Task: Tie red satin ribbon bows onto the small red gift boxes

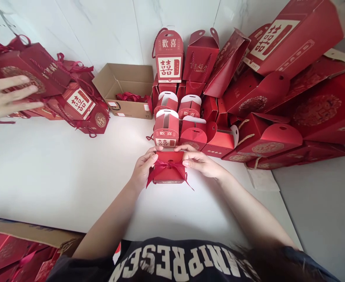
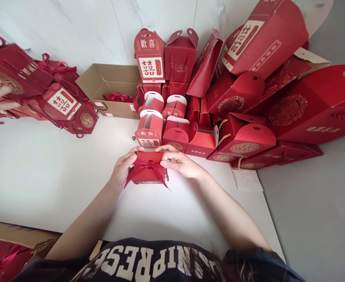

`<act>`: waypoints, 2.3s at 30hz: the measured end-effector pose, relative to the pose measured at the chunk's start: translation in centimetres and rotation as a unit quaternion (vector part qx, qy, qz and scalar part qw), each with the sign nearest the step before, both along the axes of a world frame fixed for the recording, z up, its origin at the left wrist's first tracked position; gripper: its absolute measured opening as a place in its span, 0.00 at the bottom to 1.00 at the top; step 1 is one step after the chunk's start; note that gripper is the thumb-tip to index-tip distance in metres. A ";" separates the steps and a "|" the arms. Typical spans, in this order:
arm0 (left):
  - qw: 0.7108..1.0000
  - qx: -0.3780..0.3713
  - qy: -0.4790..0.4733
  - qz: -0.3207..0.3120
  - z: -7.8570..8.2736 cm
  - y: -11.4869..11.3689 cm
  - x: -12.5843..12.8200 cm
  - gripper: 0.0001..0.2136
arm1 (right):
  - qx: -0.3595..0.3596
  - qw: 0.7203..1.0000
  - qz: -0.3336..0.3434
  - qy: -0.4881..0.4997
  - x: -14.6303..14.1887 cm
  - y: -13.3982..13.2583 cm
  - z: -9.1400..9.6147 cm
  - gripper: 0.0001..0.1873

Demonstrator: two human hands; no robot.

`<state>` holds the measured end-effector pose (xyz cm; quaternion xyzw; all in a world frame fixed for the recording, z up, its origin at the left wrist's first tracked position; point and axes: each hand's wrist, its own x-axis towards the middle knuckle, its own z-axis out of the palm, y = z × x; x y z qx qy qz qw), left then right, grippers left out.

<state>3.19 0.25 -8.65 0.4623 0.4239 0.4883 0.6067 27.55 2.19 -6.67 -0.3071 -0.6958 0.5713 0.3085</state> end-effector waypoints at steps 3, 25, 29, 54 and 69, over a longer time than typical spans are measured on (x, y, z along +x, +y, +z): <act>0.999 0.041 0.018 -0.010 0.0 0.2 -0.1 0.20 | 0.011 1.000 -0.018 -0.003 0.1 0.1 0.1 0.18; 0.994 0.070 0.079 -0.011 0.5 0.0 0.0 0.22 | 0.483 0.829 -0.104 -0.263 -2.0 -3.4 2.0 0.15; 0.999 0.035 0.042 0.002 0.0 0.1 0.3 0.23 | 0.518 0.807 -0.045 -0.278 -1.7 -3.4 2.8 0.18; 0.999 -0.016 -0.035 -0.033 0.7 -0.1 0.7 0.19 | 0.524 0.789 -0.037 -0.318 -1.1 -3.1 3.8 0.14; 0.998 0.040 0.021 -0.050 0.4 0.1 -0.2 0.18 | 0.533 0.788 -0.067 -0.303 -0.5 -2.8 4.1 0.16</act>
